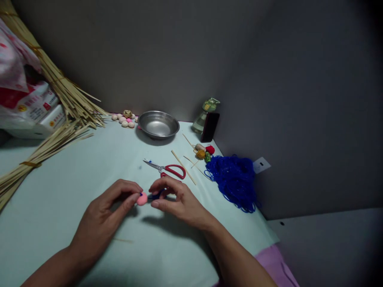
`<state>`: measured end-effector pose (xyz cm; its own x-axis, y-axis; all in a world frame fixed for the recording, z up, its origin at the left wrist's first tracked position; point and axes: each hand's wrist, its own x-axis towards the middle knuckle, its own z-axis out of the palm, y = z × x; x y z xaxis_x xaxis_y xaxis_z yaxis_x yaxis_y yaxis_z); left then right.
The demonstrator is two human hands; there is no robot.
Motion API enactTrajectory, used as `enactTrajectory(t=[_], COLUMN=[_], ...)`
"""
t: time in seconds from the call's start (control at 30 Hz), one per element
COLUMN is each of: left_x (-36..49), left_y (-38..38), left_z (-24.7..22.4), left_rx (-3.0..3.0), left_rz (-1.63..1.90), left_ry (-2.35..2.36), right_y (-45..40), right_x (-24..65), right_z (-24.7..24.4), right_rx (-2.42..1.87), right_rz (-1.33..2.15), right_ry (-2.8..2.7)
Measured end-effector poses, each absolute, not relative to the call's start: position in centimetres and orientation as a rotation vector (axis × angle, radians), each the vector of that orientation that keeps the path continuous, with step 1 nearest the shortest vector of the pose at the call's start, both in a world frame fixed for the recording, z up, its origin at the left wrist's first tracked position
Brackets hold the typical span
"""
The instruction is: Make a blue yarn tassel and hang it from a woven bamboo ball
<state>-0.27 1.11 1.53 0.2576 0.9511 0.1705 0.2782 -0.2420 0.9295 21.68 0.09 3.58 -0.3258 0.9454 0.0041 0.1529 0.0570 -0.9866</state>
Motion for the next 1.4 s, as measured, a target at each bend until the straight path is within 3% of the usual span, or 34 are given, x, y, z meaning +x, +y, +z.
enactTrajectory(t=[0.17,0.43,0.67,1.0,1.2,1.4], left_x=[0.4,-2.2,-3.2,-1.1,-0.9,-2.8], left_y=[0.7,2.1,3.2,1.5,1.7,3.6], left_z=[1.0,2.8,2.7,2.6,2.9,2.7], left_rx=[1.894,1.505,1.402,1.486,1.291,1.328], left_rz=[1.027,1.123,1.153,0.822,0.887,0.971], left_ry=[0.949,1.375,1.465,1.044,0.951,1.159], right_y=[-0.3,-0.2,0.1,-0.3,-0.2,0.0], right_x=[20.5,21.1,21.2,20.0,19.7,20.3], right_z=[2.7,2.6,2.2,3.1,1.8,1.9], right_rx=[-0.990,-1.102,-1.101,-0.992,-0.830,-0.998], right_rz=[1.561,1.558,1.548,1.551,1.869,1.785], right_ry=[-1.514,-1.512,-1.436,-1.380,-1.198,-1.121])
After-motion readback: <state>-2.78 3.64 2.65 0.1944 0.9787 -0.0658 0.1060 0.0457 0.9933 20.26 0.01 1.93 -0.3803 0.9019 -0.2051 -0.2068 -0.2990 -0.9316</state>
